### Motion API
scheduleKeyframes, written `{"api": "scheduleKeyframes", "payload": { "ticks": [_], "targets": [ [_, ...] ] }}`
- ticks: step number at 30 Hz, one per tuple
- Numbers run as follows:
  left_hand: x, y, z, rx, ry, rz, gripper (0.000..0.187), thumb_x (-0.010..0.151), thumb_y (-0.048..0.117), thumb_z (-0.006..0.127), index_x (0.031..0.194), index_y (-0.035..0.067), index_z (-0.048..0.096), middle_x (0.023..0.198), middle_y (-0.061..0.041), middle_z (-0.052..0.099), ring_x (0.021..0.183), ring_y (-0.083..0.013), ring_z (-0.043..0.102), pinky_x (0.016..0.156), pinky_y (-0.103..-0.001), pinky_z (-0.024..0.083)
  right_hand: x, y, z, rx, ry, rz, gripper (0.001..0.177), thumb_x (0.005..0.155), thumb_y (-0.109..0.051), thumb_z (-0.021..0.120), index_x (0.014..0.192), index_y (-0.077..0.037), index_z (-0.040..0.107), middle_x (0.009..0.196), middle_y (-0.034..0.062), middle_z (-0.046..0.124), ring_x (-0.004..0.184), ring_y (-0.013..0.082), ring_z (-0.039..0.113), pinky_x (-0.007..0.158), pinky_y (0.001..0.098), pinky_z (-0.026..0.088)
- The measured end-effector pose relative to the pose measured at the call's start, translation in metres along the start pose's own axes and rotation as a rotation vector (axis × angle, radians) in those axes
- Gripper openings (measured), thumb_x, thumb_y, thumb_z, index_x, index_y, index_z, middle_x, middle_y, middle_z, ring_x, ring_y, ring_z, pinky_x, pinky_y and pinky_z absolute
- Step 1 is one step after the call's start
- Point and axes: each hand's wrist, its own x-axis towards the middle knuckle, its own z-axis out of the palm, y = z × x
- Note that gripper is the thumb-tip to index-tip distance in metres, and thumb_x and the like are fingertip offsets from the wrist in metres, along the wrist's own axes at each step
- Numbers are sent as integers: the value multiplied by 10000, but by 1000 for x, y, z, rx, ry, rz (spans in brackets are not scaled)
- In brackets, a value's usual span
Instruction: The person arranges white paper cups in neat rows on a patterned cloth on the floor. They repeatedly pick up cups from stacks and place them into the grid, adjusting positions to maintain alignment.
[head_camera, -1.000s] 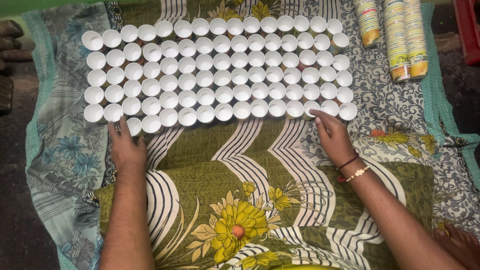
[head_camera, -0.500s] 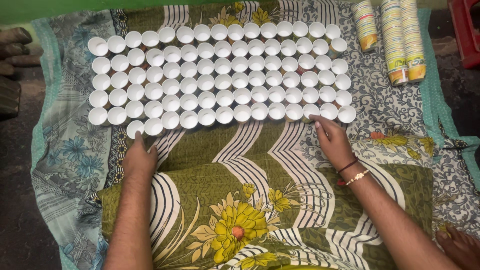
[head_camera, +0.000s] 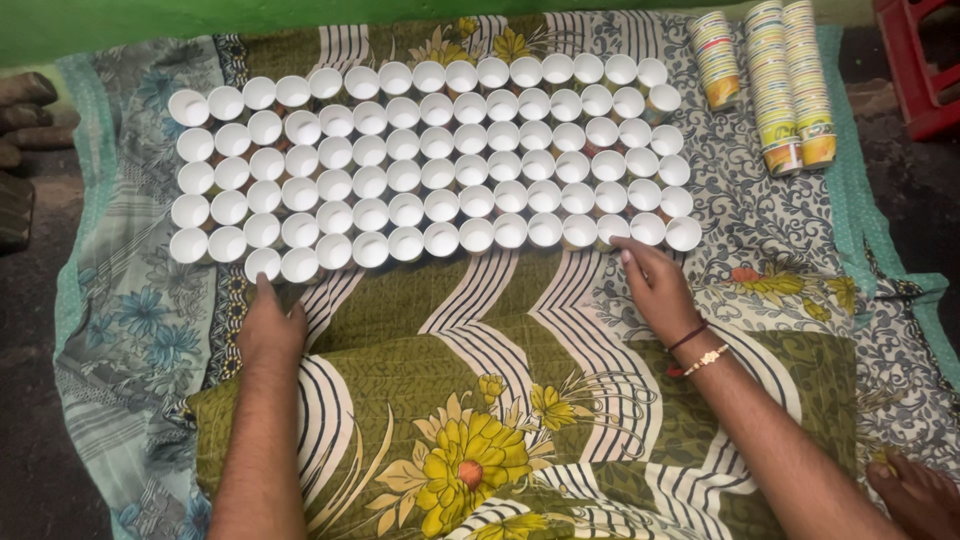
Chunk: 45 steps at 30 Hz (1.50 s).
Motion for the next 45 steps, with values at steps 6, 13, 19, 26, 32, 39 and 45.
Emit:
{"api": "scheduleKeyframes", "payload": {
  "ticks": [6,13,19,26,32,39,45],
  "targets": [
    [6,-5,9,188,-33,-39,829,975,288,666,1668,140,236,1452,-175,587,1241,-339,641,1160,-550,399,-2,3,2,-3,8,-37,299,1058,-157,540,1296,-47,684,1034,158,744,807,176,691,748,333,540],
    [15,-31,35,401,251,181,519,975,289,680,1442,93,568,1513,-132,536,1386,-340,505,1188,-616,313,-4,10,-2,-2,4,24,322,1061,-165,528,1325,-50,671,1024,171,740,804,213,680,765,350,534],
    [2,-14,20,478,452,397,540,907,255,710,1421,118,616,1568,-129,506,1461,-344,427,1209,-644,252,-3,22,-4,40,-14,44,321,1059,-170,521,1318,-39,658,1088,179,739,895,229,713,818,351,546],
    [-16,27,16,425,416,504,671,831,160,727,1485,142,580,1614,-164,457,1479,-382,388,1246,-636,201,-6,36,-9,10,10,-18,307,1049,-163,534,1289,-20,659,1196,202,721,1104,317,709,927,391,537],
    [-37,72,15,292,414,646,656,858,168,756,1482,132,559,1597,-214,424,1496,-444,329,1228,-672,155,-5,40,-12,-24,29,-25,313,1039,-162,543,1292,-23,661,1228,203,714,1137,328,697,938,397,538],
    [-61,118,7,277,383,767,678,837,148,764,1478,165,544,1638,-184,346,1532,-460,249,1239,-673,132,-1,53,-12,-39,82,-58,308,1044,-161,555,1286,5,647,1241,213,704,1161,355,680,962,407,530],
    [-69,153,11,238,351,838,743,805,125,763,1503,172,513,1665,-170,295,1544,-458,188,1240,-673,108,8,60,-21,-35,116,-83,300,1055,-117,527,1298,6,651,1289,225,687,1216,362,659,994,407,520]
  ]
}}
